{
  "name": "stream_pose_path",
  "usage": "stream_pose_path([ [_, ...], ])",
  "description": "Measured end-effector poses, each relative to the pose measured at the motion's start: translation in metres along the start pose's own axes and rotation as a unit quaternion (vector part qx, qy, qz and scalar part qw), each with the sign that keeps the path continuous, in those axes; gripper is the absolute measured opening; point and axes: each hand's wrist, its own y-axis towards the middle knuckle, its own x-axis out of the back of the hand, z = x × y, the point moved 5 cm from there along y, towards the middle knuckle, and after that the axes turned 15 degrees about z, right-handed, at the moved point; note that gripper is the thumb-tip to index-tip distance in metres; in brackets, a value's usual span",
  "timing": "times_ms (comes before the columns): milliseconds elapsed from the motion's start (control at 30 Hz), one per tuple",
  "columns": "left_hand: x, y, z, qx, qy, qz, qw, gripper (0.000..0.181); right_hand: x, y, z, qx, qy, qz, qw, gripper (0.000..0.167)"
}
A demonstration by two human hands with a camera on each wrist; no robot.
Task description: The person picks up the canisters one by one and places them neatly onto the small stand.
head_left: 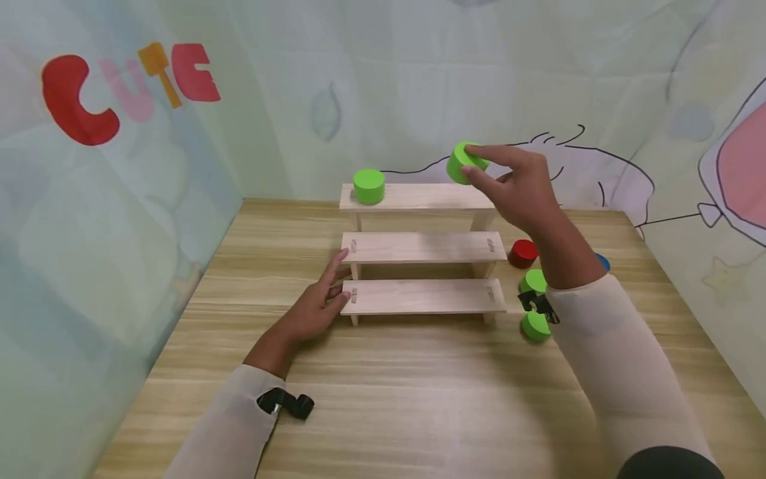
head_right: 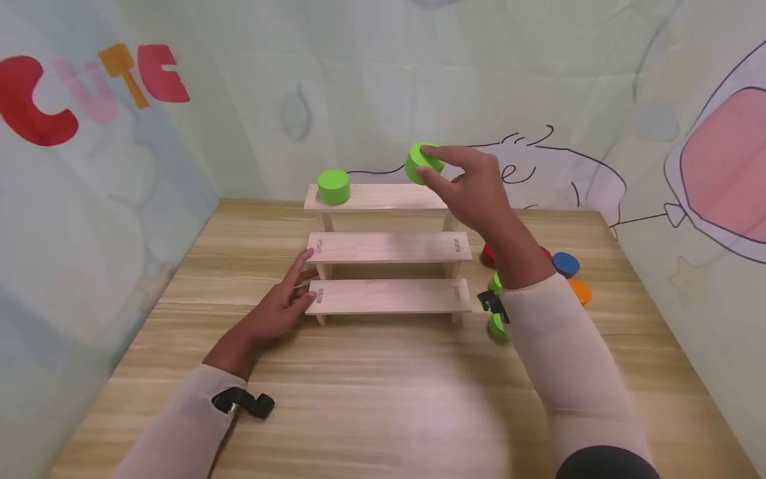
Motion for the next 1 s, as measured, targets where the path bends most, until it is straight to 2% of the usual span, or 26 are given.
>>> stream_pose_path([
  [333,0.001,0.001,0.0,0.002,0.002,-0.003,1.0,0.082,-0.029,0.026,-0.005,-0.063,0.044,0.059,0.9953,0.037],
  [433,0.0,0.001,0.0,0.002,0.001,-0.003,1.0,0.082,-0.04,0.032,-0.006,-0.067,0.047,0.074,0.9939,0.037],
  [567,0.0,0.001,-0.001,0.003,-0.002,-0.002,1.0,0.082,-0.051,0.037,-0.006,-0.072,0.037,0.083,0.9932,0.037],
  [833,0.0,0.002,-0.001,0.002,-0.003,0.0,1.0,0.083,-0.062,0.041,-0.015,-0.133,-0.006,0.096,0.9864,0.041],
  [1000,0.0,0.001,-0.001,0.003,0.0,-0.001,1.0,0.083,-0.065,0.042,-0.021,-0.147,-0.006,0.096,0.9844,0.042],
])
